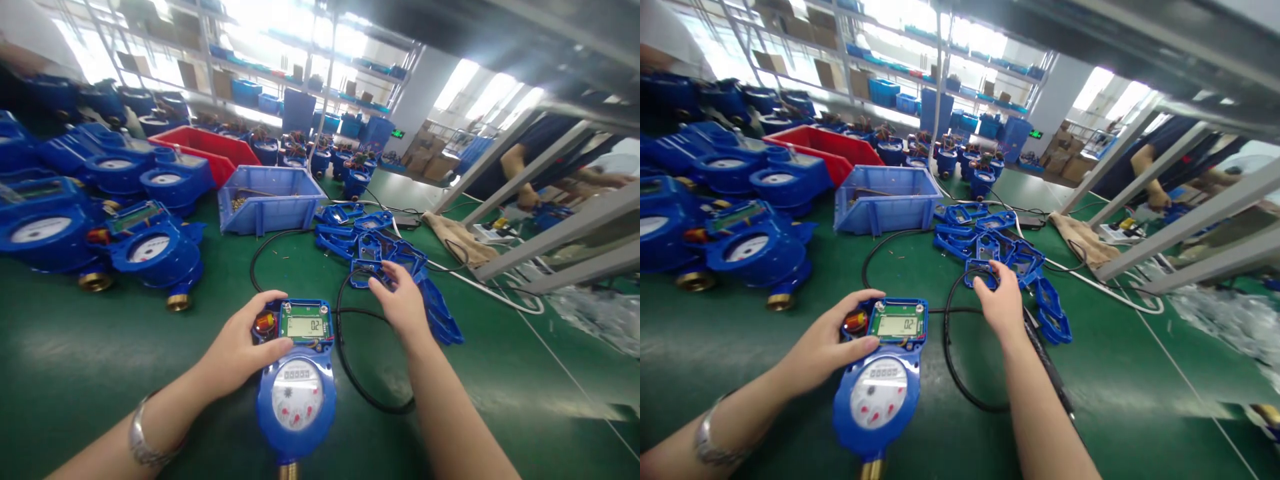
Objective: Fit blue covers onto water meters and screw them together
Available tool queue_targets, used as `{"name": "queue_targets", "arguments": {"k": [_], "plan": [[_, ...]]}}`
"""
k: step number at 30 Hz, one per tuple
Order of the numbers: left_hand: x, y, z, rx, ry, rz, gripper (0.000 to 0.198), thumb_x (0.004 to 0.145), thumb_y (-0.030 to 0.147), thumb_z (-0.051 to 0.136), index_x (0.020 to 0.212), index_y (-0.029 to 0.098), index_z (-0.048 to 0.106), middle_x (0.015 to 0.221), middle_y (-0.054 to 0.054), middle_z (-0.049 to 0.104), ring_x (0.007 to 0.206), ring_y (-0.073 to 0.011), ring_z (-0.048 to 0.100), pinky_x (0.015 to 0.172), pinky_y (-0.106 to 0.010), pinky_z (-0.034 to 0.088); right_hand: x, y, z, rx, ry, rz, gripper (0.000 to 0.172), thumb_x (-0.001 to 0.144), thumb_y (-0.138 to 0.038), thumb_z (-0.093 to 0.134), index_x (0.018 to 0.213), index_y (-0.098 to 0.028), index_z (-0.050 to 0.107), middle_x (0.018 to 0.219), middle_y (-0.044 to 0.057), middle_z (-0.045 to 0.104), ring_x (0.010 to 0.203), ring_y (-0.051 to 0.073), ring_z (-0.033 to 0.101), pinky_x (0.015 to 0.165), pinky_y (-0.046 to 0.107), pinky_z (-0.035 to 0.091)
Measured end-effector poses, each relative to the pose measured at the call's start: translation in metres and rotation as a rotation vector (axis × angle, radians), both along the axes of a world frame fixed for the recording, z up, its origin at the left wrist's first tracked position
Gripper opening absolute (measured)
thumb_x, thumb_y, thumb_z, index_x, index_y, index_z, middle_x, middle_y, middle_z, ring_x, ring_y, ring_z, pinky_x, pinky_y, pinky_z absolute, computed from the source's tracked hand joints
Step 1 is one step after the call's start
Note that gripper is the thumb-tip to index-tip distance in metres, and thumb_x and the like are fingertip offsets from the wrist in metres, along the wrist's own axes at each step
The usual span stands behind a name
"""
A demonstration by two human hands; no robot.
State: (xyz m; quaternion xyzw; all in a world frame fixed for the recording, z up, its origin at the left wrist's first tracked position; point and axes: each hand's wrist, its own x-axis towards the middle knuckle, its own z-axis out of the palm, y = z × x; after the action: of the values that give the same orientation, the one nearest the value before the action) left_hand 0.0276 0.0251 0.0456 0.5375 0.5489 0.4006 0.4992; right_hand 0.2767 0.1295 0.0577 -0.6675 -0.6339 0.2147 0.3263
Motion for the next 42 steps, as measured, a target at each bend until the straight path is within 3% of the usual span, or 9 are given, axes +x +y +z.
{"name": "queue_targets", "arguments": {"k": [3, 6, 9, 15, 18, 22, 29, 37, 42], "plan": [[-0.002, -0.002, -0.001, 0.006, 0.005, 0.001, 0.058, 0.068, 0.043, 0.069, 0.117, 0.02, 0.047, 0.107, -0.005, 0.067, 0.097, -0.0254, 0.064, 0.089, -0.035, 0.05, 0.01, 0.049, -0.008, -0.005, -0.255, -0.001, 0.059, 0.068, -0.02, 0.063, 0.124, -0.005, 0.051, 0.132, 0.022, 0.047, 0.129, 0.032, 0.037, 0.11, 0.047, 0.019], [-0.001, -0.008, -0.005, 0.013, 0.021, 0.007, 0.056, 0.069, 0.044, 0.067, 0.117, 0.021, 0.049, 0.108, -0.006, 0.066, 0.096, -0.0257, 0.064, 0.087, -0.036, 0.05, 0.006, 0.074, -0.021, -0.052, -0.452, 0.022, 0.068, 0.064, -0.022, 0.07, 0.128, -0.009, 0.049, 0.135, 0.021, 0.045, 0.13, 0.036, 0.034, 0.109, 0.054, 0.009], [0.002, -0.016, -0.012, 0.106, 0.098, 0.024, 0.055, 0.074, 0.04, 0.063, 0.122, 0.023, 0.044, 0.117, -0.008, 0.061, 0.101, -0.0257, 0.062, 0.087, -0.039, 0.051, -0.001, 0.081, -0.031, -0.115, -0.577, 0.044, 0.066, 0.068, -0.027, 0.071, 0.129, -0.017, 0.049, 0.129, 0.017, 0.052, 0.123, 0.036, 0.043, 0.105, 0.061, 0.013], [0.004, -0.023, -0.011, 0.632, 0.449, -0.007, 0.037, 0.083, 0.027, 0.055, 0.12, 0.027, 0.049, 0.135, -0.012, 0.04, 0.125, -0.0274, 0.042, 0.1, -0.047, 0.04, 0.002, 0.079, -0.031, -0.139, -0.682, 0.06, 0.041, 0.08, -0.034, 0.064, 0.117, -0.018, 0.057, 0.117, 0.01, 0.057, 0.112, 0.029, 0.052, 0.098, 0.056, 0.032], [0.007, -0.021, 0.001, 0.714, 0.661, -0.087, 0.032, 0.084, 0.037, 0.054, 0.114, 0.026, 0.058, 0.135, -0.013, 0.041, 0.128, -0.0327, 0.037, 0.101, -0.055, 0.036, 0.008, 0.077, -0.029, -0.096, -0.661, 0.065, 0.028, 0.086, -0.031, 0.058, 0.108, -0.016, 0.059, 0.11, 0.008, 0.059, 0.104, 0.023, 0.055, 0.092, 0.047, 0.042], [0.011, -0.016, 0.014, 0.722, 0.881, -0.156, 0.046, 0.082, 0.051, 0.054, 0.115, 0.02, 0.061, 0.13, -0.019, 0.05, 0.127, -0.0395, 0.037, 0.098, -0.062, 0.035, 0.014, 0.073, -0.027, -0.03, -0.591, 0.126, 0.021, 0.085, -0.023, 0.059, 0.104, -0.014, 0.061, 0.109, 0.007, 0.059, 0.103, 0.021, 0.056, 0.09, 0.042, 0.045], [0.013, -0.012, 0.017, 0.715, 0.948, -0.171, 0.028, 0.085, 0.032, 0.055, 0.109, 0.023, 0.066, 0.125, -0.016, 0.055, 0.125, -0.0373, 0.041, 0.096, -0.06, 0.04, 0.023, 0.066, -0.02, 0.016, -0.439, 0.256, 0.035, 0.077, -0.001, 0.056, 0.105, -0.016, 0.067, 0.101, 0.007, 0.065, 0.094, 0.019, 0.062, 0.09, 0.035, 0.047], [0.012, -0.01, 0.014, 0.765, 0.92, -0.175, 0.024, 0.087, 0.028, 0.051, 0.102, 0.024, 0.07, 0.123, -0.015, 0.054, 0.125, -0.0351, 0.04, 0.096, -0.057, 0.041, 0.027, 0.057, -0.028, 0.234, -0.242, 0.135, 0.03, 0.068, -0.007, 0.062, 0.093, -0.018, 0.072, 0.089, 0.006, 0.066, 0.086, 0.023, 0.063, 0.085, 0.038, 0.049], [0.013, -0.012, 0.025, 0.806, 0.892, -0.141, 0.02, 0.085, 0.028, 0.054, 0.097, 0.024, 0.07, 0.123, -0.013, 0.055, 0.126, -0.0346, 0.04, 0.098, -0.059, 0.039, 0.028, 0.049, -0.023, 0.495, -0.078, -0.127, 0.031, 0.075, -0.016, 0.053, 0.102, -0.012, 0.068, 0.096, 0.012, 0.062, 0.095, 0.025, 0.059, 0.09, 0.043, 0.045]]}}
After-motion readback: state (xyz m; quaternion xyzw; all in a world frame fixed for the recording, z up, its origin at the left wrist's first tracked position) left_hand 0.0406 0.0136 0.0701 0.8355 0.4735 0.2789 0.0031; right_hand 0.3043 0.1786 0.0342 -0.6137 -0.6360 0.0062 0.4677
